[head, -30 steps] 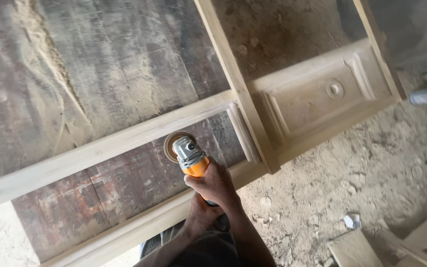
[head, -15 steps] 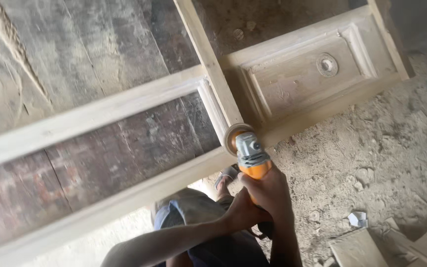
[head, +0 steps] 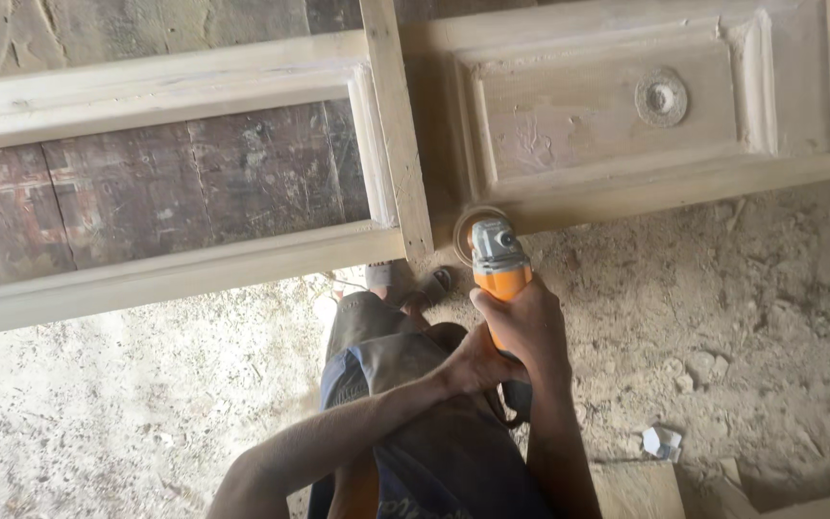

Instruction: The person uses an electric sander to smooth the surface of a wooden door frame. They move the sander along the edges and panels of the frame, generating wood dust.

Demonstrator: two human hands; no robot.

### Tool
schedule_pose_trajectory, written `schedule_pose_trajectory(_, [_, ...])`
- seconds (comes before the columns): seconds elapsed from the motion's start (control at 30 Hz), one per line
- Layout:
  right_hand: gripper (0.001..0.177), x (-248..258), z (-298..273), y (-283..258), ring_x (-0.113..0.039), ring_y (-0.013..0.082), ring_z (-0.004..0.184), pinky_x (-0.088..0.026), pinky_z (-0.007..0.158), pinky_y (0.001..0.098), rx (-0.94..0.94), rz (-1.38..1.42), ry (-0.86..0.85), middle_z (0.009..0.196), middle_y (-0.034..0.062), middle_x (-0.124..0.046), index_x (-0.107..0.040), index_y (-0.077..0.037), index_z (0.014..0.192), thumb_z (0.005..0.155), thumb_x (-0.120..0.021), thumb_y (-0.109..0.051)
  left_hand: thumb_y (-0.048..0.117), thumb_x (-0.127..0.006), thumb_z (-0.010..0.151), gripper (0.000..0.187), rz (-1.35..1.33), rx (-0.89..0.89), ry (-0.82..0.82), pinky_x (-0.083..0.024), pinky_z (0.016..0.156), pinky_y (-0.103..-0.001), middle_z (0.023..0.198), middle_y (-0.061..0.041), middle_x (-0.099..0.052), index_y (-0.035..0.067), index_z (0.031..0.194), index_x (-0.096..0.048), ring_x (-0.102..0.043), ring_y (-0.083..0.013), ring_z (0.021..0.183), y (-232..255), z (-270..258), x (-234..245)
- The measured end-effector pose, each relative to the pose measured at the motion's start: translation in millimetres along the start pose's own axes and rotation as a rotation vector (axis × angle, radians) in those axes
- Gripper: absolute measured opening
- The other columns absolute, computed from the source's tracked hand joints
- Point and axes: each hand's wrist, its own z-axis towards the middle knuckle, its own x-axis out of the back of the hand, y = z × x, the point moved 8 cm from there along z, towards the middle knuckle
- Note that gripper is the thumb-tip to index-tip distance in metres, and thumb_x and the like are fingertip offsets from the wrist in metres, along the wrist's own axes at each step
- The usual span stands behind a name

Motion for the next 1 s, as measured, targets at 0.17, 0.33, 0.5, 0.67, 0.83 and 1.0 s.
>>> schedule_pose_trajectory(0.17, [0.055, -9, -2, -7, -0.076, 0.0340, 0.093, -0.059, 0.082, 0.0454, 0.019, 0.018, -0.073, 0.099, 0.0182, -0.077, -0.069, -0.004, 0.112, 0.070, -0.079, -0.038, 0.007, -0.087, 0.081, 0.070, -0.049, -0.052, 0.016, -0.057, 0.107, -0.037, 0.132, -0.007, -0.065, 0.001, 0.139, -0.048, -0.065, -0.0177, 0.125, 3, -11, 3])
schedule_pose_trajectory(0.33, [0.054, -9, 3, -3, -0.076, 0.0353, 0.095, -0.059, 0.083, 0.0459, -0.034, -0.031, -0.084, 0.100, 0.0190, -0.077, -0.069, -0.004, 0.112, 0.072, -0.079, -0.039, 0.005, -0.088, 0.084, 0.065, 0.188, 0.013, 0.040, -0.057, 0.109, -0.038, 0.131, -0.010, -0.068, -0.001, 0.139, -0.053, -0.066, -0.0206, 0.125, 0, -12, 6])
schedule_pose_trajectory(0.5, [0.052, 7, 11, 3, -0.076, 0.0335, 0.094, -0.059, 0.083, 0.0451, -0.070, 0.013, -0.037, 0.101, 0.0179, -0.077, -0.070, -0.006, 0.113, 0.071, -0.078, -0.037, 0.009, -0.089, 0.076, 0.083, -0.145, 0.020, 0.032, -0.056, 0.106, -0.037, 0.134, -0.007, -0.061, 0.005, 0.144, -0.041, -0.061, -0.0182, 0.126, -13, 8, -8])
schedule_pose_trajectory(0.67, [0.054, 10, 14, 8, -0.077, 0.0327, 0.094, -0.059, 0.082, 0.0439, -0.065, 0.029, -0.003, 0.101, 0.0187, -0.077, -0.069, -0.004, 0.113, 0.072, -0.080, -0.037, 0.008, -0.089, 0.078, 0.087, -0.039, -0.054, -0.003, -0.055, 0.110, -0.038, 0.138, -0.008, -0.059, 0.005, 0.147, -0.037, -0.059, -0.0197, 0.130, -13, 14, -6])
schedule_pose_trajectory(0.83, [0.054, -12, 10, -2, -0.078, 0.0320, 0.089, -0.060, 0.080, 0.0438, -0.052, 0.008, -0.085, 0.097, 0.0170, -0.078, -0.068, -0.006, 0.113, 0.071, -0.078, -0.038, 0.011, -0.086, 0.084, 0.075, 0.213, 0.083, 0.000, -0.058, 0.108, -0.045, 0.136, -0.015, -0.061, 0.001, 0.142, -0.041, -0.064, -0.0291, 0.126, -14, -4, 11])
schedule_pose_trajectory(1.0, [0.057, -21, 4, -9, -0.078, 0.0340, 0.088, -0.061, 0.079, 0.0449, -0.051, -0.035, -0.095, 0.096, 0.0185, -0.077, -0.066, -0.003, 0.112, 0.071, -0.079, -0.040, 0.016, -0.069, 0.103, 0.064, -1.039, 0.141, -0.094, -0.053, 0.106, -0.060, 0.147, -0.021, -0.046, 0.001, 0.151, -0.029, -0.055, -0.0392, 0.131, -18, -12, 2])
